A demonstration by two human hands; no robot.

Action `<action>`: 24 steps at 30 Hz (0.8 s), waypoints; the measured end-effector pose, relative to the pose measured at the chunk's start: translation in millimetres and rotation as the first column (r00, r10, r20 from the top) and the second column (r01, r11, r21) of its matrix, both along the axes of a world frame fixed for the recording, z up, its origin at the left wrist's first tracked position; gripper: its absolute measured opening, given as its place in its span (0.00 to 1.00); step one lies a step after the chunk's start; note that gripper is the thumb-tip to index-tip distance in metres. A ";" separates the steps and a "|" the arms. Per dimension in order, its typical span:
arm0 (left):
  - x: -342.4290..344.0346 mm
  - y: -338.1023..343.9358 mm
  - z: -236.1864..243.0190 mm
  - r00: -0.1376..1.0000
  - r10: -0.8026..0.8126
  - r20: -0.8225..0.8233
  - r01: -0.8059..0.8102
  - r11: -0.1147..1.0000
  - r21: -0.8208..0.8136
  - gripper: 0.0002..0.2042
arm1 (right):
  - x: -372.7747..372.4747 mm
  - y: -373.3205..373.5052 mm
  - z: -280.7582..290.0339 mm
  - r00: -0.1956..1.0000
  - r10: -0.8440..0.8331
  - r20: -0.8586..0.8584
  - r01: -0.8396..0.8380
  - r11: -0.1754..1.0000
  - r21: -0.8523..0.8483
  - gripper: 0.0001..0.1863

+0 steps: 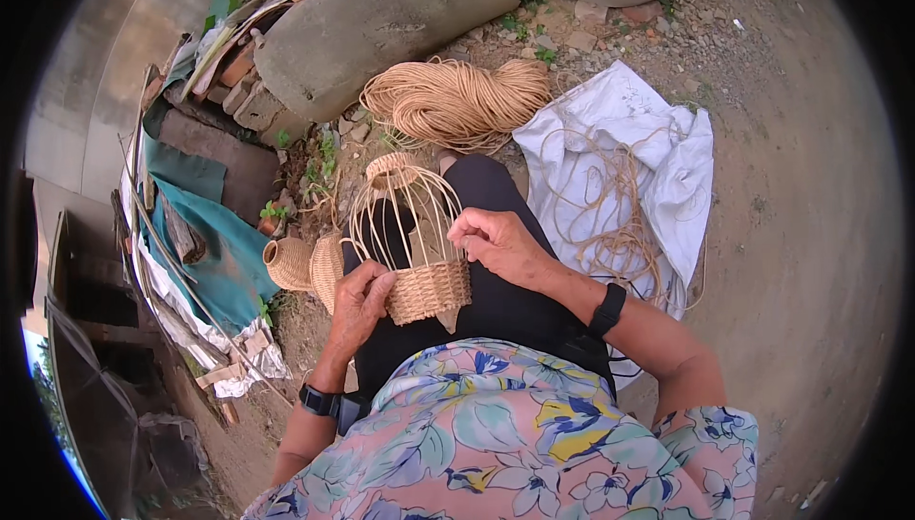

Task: Weaving a small basket using thin wicker or bamboo strands.

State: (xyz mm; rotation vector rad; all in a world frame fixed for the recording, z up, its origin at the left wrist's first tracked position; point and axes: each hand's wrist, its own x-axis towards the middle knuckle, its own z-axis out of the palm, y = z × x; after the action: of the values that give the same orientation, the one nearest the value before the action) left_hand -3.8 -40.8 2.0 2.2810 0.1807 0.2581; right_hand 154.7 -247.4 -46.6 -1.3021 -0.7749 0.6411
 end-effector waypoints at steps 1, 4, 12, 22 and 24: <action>-0.7 0.5 0.7 1.000 0.004 -0.028 -0.004 1.000 -0.011 0.13 | -1.6 0.2 3.8 0.999 0.017 0.036 -0.016 1.000 -0.024 0.11; -0.4 -3.4 3.2 0.997 0.037 -0.062 -0.039 0.999 -0.033 0.12 | 0.0 5.1 19.3 0.995 0.078 0.056 -0.077 0.997 -0.033 0.19; 0.6 -4.7 7.1 0.991 0.058 -0.119 -0.067 0.995 -0.077 0.12 | 10.7 28.3 19.6 0.919 0.263 0.295 -0.216 0.959 -0.182 0.33; -0.1 -4.9 11.6 0.988 0.022 -0.150 -0.035 0.996 -0.088 0.11 | 9.2 31.8 11.8 0.865 0.283 0.414 -0.216 0.955 -0.202 0.34; -0.8 -4.3 10.8 0.987 0.024 -0.159 -0.043 0.992 -0.119 0.11 | 7.9 33.3 10.9 0.843 0.275 0.463 -0.176 0.953 -0.245 0.34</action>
State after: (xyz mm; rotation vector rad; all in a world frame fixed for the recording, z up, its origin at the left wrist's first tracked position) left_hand -4.6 -45.1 12.8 2.1781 0.3082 0.0820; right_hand 162.6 -214.1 -35.7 -1.5957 -1.3311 0.5846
